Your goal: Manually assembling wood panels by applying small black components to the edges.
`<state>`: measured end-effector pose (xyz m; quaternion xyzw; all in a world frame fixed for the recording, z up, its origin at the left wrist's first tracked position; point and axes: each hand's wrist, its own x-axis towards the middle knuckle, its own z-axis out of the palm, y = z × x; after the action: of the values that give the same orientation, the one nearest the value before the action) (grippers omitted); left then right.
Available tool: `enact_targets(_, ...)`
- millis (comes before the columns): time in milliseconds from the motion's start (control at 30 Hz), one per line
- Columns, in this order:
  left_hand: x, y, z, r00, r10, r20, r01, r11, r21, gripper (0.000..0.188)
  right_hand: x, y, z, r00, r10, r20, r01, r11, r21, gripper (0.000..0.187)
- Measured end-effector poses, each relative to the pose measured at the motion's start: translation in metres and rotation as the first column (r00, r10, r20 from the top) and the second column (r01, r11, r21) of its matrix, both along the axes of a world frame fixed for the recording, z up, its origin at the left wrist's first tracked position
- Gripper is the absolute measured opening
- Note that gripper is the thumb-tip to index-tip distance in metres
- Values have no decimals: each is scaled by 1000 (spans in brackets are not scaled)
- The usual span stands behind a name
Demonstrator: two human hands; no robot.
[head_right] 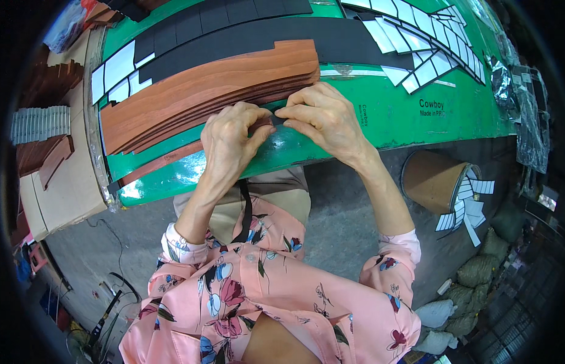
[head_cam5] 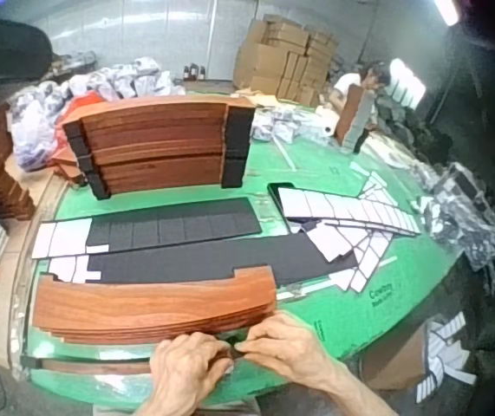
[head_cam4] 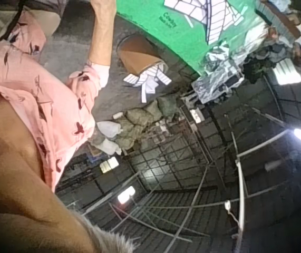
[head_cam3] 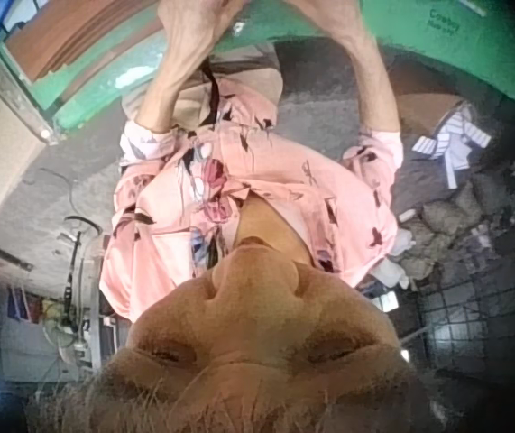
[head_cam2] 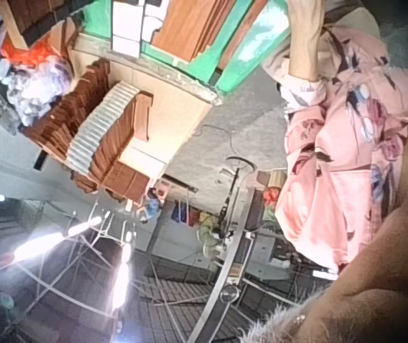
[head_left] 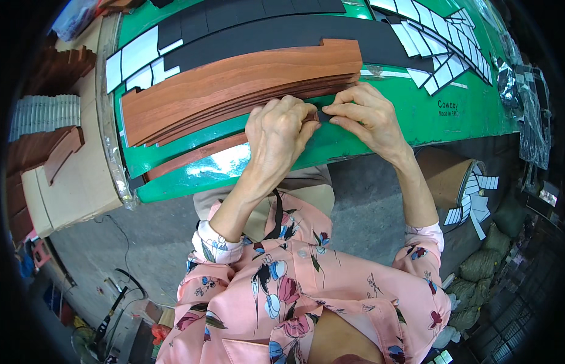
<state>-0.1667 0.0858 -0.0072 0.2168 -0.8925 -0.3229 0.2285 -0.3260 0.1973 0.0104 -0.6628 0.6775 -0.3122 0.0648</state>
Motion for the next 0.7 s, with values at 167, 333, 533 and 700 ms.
enact_targets(167, 0, 0, 0, 1000, -3, 9, 3, 1000, -9, 20, 0, 0, -2, 1000, -9, 11, 10, 1000, -14, 21)
enact_targets(333, 0, 0, 1, 1000, -4, 1, 4, 1000, -2, 20, 1, 0, -4, 1000, -15, 7, 15, 999, -31, 22)
enact_targets(533, -1, 1, 0, 998, -14, -57, 13, 1000, -24, 27, 2, 4, -9, 999, -37, 40, 38, 999, -14, 25)
enact_targets(700, 0, 1, -2, 989, -86, -124, 74, 992, -105, 30, -12, 24, -13, 961, -174, 214, 182, 983, -21, 30)
